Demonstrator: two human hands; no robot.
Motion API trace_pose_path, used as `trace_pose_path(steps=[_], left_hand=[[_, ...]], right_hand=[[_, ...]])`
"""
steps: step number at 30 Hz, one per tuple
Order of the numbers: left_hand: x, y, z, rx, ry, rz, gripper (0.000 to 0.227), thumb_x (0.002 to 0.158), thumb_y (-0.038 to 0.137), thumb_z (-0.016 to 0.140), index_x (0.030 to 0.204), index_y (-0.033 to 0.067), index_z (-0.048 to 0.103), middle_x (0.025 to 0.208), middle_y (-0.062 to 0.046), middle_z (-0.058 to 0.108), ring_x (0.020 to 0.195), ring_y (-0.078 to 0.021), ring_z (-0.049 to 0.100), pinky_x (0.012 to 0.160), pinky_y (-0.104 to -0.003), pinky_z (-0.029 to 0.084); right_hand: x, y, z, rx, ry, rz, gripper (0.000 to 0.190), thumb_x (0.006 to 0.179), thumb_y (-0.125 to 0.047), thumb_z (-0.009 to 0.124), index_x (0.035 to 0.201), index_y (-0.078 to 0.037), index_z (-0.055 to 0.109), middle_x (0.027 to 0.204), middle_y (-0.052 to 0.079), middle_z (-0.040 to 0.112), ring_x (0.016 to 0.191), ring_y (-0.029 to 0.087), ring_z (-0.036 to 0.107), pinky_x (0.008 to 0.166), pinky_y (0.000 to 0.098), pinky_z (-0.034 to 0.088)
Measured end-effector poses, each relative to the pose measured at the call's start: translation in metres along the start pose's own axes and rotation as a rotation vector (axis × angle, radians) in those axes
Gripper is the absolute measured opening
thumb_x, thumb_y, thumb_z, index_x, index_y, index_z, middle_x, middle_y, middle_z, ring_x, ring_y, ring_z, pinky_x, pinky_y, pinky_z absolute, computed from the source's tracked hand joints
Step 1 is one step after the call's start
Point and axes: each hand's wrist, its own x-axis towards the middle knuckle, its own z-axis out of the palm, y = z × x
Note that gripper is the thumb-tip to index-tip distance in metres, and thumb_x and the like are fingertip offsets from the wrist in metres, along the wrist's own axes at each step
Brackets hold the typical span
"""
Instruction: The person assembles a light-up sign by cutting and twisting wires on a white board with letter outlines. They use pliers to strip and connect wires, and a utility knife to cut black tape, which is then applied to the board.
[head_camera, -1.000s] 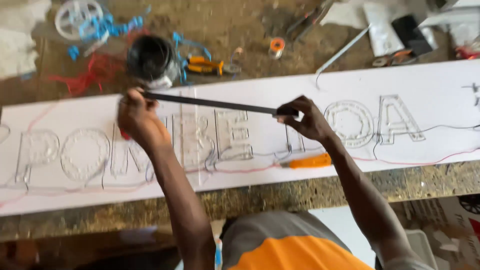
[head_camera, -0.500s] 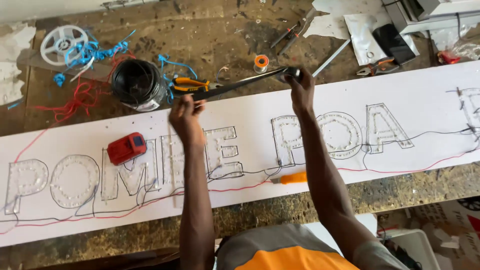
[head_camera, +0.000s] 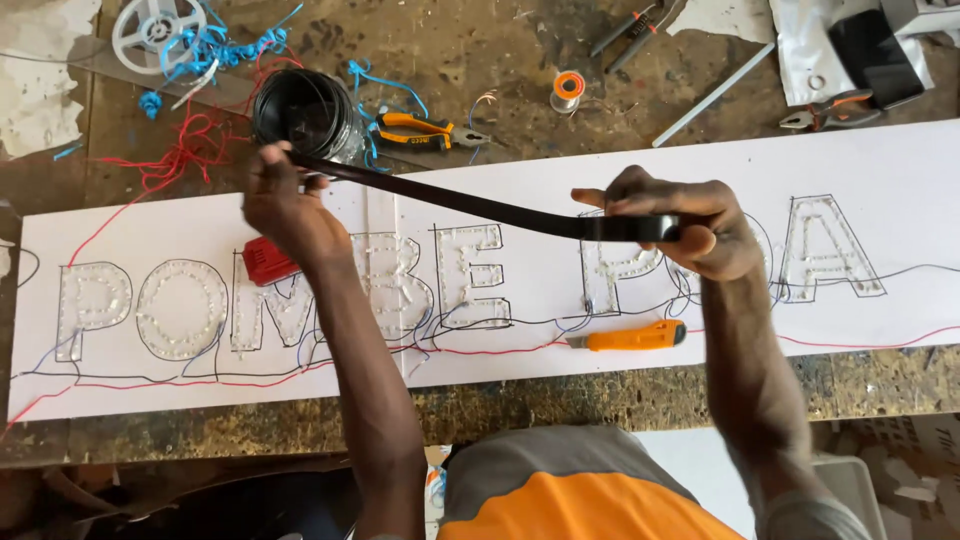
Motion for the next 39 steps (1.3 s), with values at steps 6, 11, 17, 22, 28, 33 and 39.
trace_pose_path(steps=[6, 11, 17, 22, 28, 33, 39], left_hand=[[0.017, 0.086, -0.038, 0.03, 0.186, 0.444, 0.023, 0.097, 0.022, 0.08, 0.084, 0.0044, 0.073, 0.089, -0.012, 0.075, 0.058, -0.0177, 0.052, 0.054, -0.032, 0.045], [0.029, 0.076, -0.071, -0.009, 0.152, 0.211, 0.015, 0.1, 0.02, 0.079, 0.093, 0.0065, 0.077, 0.095, -0.007, 0.076, 0.064, -0.016, 0.055, 0.062, -0.033, 0.044], [0.035, 0.05, -0.074, -0.05, 0.261, 0.215, 0.004, 0.093, 0.007, 0.079, 0.09, 0.0084, 0.077, 0.093, -0.008, 0.079, 0.07, -0.0162, 0.062, 0.058, -0.03, 0.046], [0.013, -0.026, -0.067, 0.277, 0.342, 0.069, 0.014, 0.098, 0.021, 0.074, 0.091, 0.0132, 0.084, 0.064, -0.005, 0.072, 0.047, -0.0116, 0.055, 0.043, -0.026, 0.045], [-0.039, -0.099, -0.039, 0.228, -0.074, -0.041, 0.018, 0.096, 0.014, 0.087, 0.113, 0.0084, 0.085, 0.101, -0.007, 0.088, 0.092, -0.0166, 0.082, 0.077, -0.03, 0.071], [-0.08, -0.108, -0.002, 0.682, -0.098, 0.157, 0.012, 0.091, 0.016, 0.075, 0.091, 0.0082, 0.084, 0.086, -0.008, 0.086, 0.085, -0.0226, 0.081, 0.074, -0.043, 0.061], [-0.094, -0.139, -0.019, 1.048, -0.058, 0.504, 0.014, 0.085, 0.014, 0.088, 0.097, 0.0158, 0.082, 0.12, -0.004, 0.067, 0.115, -0.0389, 0.059, 0.085, -0.059, 0.047]], right_hand=[[-0.092, 0.065, -0.109, -1.544, -0.13, 0.22, 0.038, 0.111, -0.041, 0.083, 0.082, -0.017, 0.084, 0.069, 0.006, 0.072, 0.067, 0.031, 0.066, 0.071, 0.0496, 0.048], [-0.068, -0.08, -0.069, -0.843, -0.061, 0.359, 0.042, 0.106, -0.035, 0.072, 0.135, -0.005, 0.076, 0.103, 0.004, 0.078, 0.113, 0.024, 0.065, 0.125, 0.0569, 0.052], [-0.203, 0.004, -0.234, -1.473, -0.039, 0.371, 0.017, 0.105, -0.039, 0.077, 0.117, -0.027, 0.082, 0.107, 0.0, 0.08, 0.107, 0.027, 0.07, 0.109, 0.052, 0.049], [-0.17, -0.024, -0.228, -1.467, 0.184, 0.465, 0.025, 0.116, -0.03, 0.086, 0.103, -0.009, 0.088, 0.076, 0.003, 0.069, 0.075, 0.014, 0.058, 0.071, 0.04, 0.043], [-0.183, -0.016, -0.247, -1.513, 0.201, 0.447, 0.021, 0.119, -0.018, 0.09, 0.135, -0.004, 0.089, 0.112, 0.013, 0.081, 0.124, 0.03, 0.063, 0.109, 0.0421, 0.053], [-0.193, 0.024, -0.266, -1.831, 0.302, 0.452, 0.02, 0.121, -0.04, 0.085, 0.118, -0.021, 0.088, 0.114, -0.001, 0.085, 0.146, 0.043, 0.061, 0.101, 0.0557, 0.049], [-0.197, 0.031, -0.255, -1.921, 0.389, 0.51, 0.015, 0.112, -0.039, 0.089, 0.116, -0.024, 0.089, 0.104, -0.001, 0.08, 0.127, 0.037, 0.06, 0.09, 0.0528, 0.047]])
